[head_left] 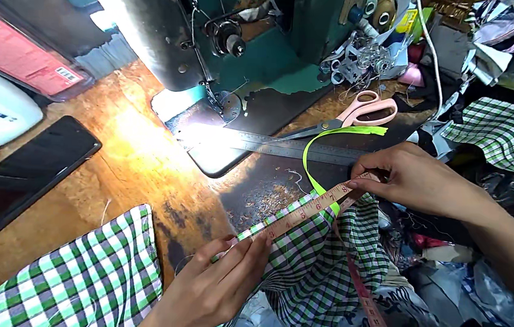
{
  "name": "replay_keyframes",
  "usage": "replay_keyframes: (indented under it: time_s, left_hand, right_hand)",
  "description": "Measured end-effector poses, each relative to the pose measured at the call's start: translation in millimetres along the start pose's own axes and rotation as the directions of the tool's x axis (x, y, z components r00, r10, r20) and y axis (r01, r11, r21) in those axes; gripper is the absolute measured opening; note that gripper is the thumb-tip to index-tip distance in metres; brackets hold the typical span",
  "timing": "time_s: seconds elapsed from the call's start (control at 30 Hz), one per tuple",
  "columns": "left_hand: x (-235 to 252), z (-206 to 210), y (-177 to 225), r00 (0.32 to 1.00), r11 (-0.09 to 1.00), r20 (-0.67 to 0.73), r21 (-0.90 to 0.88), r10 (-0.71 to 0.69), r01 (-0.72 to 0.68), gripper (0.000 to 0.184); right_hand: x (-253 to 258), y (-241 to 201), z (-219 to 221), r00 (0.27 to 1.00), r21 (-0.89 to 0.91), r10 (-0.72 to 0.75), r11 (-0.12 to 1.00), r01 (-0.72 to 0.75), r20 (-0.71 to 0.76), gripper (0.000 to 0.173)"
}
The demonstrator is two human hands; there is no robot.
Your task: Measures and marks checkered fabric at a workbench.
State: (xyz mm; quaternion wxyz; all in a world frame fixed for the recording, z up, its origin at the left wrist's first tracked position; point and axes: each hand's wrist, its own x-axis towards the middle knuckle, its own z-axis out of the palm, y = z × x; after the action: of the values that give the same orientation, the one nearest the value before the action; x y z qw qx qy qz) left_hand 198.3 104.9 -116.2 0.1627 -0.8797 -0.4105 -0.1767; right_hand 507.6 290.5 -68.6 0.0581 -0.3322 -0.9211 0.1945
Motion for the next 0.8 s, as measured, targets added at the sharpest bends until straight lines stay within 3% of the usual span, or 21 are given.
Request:
replay_keyframes:
  time_s: [0.47, 0.8]
  left_hand:
    - [-1, -17, 16, 0.977, 0.990, 0.187, 0.112, -0.101, 0.081, 0.029]
    - [-3, -13, 21, 0.979, 0.992, 0.175, 0.084, -0.108, 0.094, 0.027]
  right_hand:
    - [3, -6, 4, 0.999, 0.053, 0.043, 0.998, -0.043, -0.009, 0.014]
    - [9, -8, 4, 0.995, 0.075, 0.097, 0.992, -0.098, 0.011, 0.010]
